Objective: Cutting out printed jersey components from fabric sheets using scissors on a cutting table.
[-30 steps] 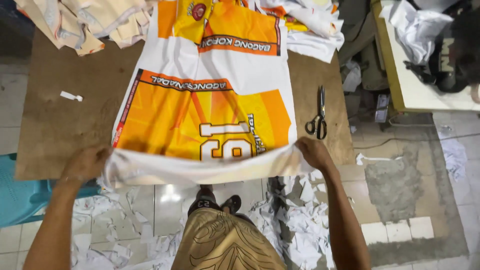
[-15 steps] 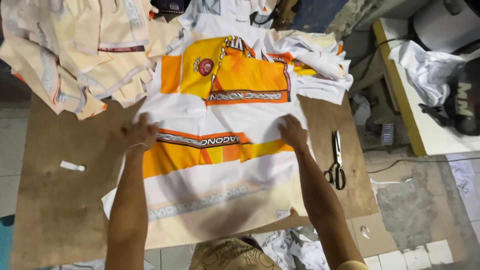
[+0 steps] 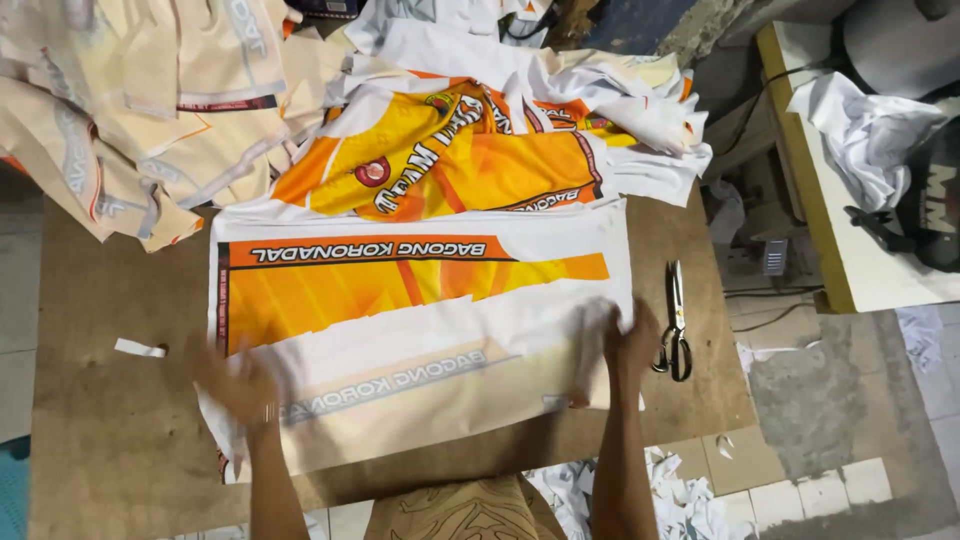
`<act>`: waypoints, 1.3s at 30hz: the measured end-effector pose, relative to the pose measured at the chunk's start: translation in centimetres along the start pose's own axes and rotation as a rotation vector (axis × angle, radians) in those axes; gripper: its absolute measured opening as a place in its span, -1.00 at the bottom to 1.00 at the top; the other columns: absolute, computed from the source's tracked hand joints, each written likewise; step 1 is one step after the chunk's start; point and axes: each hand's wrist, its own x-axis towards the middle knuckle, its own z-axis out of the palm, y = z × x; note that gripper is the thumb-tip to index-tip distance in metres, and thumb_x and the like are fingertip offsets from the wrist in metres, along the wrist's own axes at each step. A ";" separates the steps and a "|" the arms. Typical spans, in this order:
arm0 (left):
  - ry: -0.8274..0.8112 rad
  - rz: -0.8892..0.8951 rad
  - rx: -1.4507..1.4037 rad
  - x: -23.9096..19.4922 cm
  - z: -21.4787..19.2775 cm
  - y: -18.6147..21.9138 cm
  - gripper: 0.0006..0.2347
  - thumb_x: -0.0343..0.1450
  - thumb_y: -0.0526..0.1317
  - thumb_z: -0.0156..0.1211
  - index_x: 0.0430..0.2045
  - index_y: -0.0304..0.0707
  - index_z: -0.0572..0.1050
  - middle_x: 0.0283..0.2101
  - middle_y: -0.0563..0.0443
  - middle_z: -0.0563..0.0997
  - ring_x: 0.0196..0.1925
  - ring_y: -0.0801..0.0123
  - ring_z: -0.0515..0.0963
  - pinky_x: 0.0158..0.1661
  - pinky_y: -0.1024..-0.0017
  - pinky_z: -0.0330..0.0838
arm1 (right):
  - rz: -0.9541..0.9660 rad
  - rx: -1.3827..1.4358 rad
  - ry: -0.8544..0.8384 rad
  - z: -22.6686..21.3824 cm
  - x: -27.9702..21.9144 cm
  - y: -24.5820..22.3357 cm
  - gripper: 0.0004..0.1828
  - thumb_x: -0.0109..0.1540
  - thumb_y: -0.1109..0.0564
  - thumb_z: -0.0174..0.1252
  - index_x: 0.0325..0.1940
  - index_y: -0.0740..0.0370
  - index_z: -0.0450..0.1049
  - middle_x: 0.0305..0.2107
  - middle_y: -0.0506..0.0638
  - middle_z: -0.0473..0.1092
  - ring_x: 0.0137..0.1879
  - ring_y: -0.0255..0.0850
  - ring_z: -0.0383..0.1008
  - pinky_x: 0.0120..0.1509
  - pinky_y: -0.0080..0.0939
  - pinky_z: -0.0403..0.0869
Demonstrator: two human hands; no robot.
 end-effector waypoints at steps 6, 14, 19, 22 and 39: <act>0.008 -0.258 0.360 -11.2 -9.7 -0.3 -0.61 0.64 -0.03 0.11 -0.27 -0.52 0.61 -0.04 -0.39 0.54 0.00 -0.24 0.50 -0.07 -0.10 0.37 | 0.512 -0.074 -0.232 -3.8 -10.7 5.5 -0.53 0.26 -0.19 0.22 0.06 0.21 0.55 -0.22 0.26 0.54 -0.12 0.14 0.58 -0.15 0.12 0.49; -0.161 -0.489 0.016 -10.5 -11.5 -8.0 -0.53 0.81 -0.06 0.12 -0.29 -0.66 0.49 -0.37 -0.54 0.53 -0.38 -0.26 0.50 -0.41 -0.07 0.28 | 0.461 0.422 -0.195 -6.3 -10.2 10.2 -0.73 0.19 -0.05 0.30 -0.26 0.12 0.42 -0.46 -0.05 0.45 -0.34 -0.21 0.38 -0.25 -0.09 0.36; -0.919 -0.583 0.277 -8.2 -14.6 -8.2 -0.34 0.57 0.38 -0.18 -0.05 -0.34 0.57 -0.18 -0.40 0.69 -0.09 -0.42 0.59 -0.18 -0.14 0.43 | 0.678 0.302 -0.429 -12.5 -8.5 10.0 -0.43 0.16 -0.03 0.41 0.18 0.21 0.46 -0.06 0.24 0.53 -0.07 0.01 0.57 -0.11 -0.01 0.61; -0.943 -0.737 0.078 -7.1 -17.8 -4.7 -0.37 0.30 0.15 0.32 0.19 -0.28 0.51 0.05 -0.24 0.64 0.04 -0.24 0.59 -0.04 -0.05 0.46 | 0.565 0.272 -0.433 -12.8 -9.5 12.5 -0.52 0.19 -0.15 0.26 0.05 0.20 0.57 -0.14 0.22 0.56 -0.02 0.04 0.57 0.05 0.05 0.49; -0.677 -1.233 -0.602 -7.0 -19.3 -8.3 -0.64 0.42 -0.29 0.32 0.11 -0.41 0.54 0.01 -0.04 0.60 -0.01 0.38 0.51 0.08 0.47 0.44 | 0.388 -0.017 -0.683 -11.6 -10.7 12.2 -0.79 0.19 -0.01 0.30 -0.16 0.05 0.69 -0.27 -0.01 0.65 -0.17 -0.08 0.63 -0.21 -0.09 0.51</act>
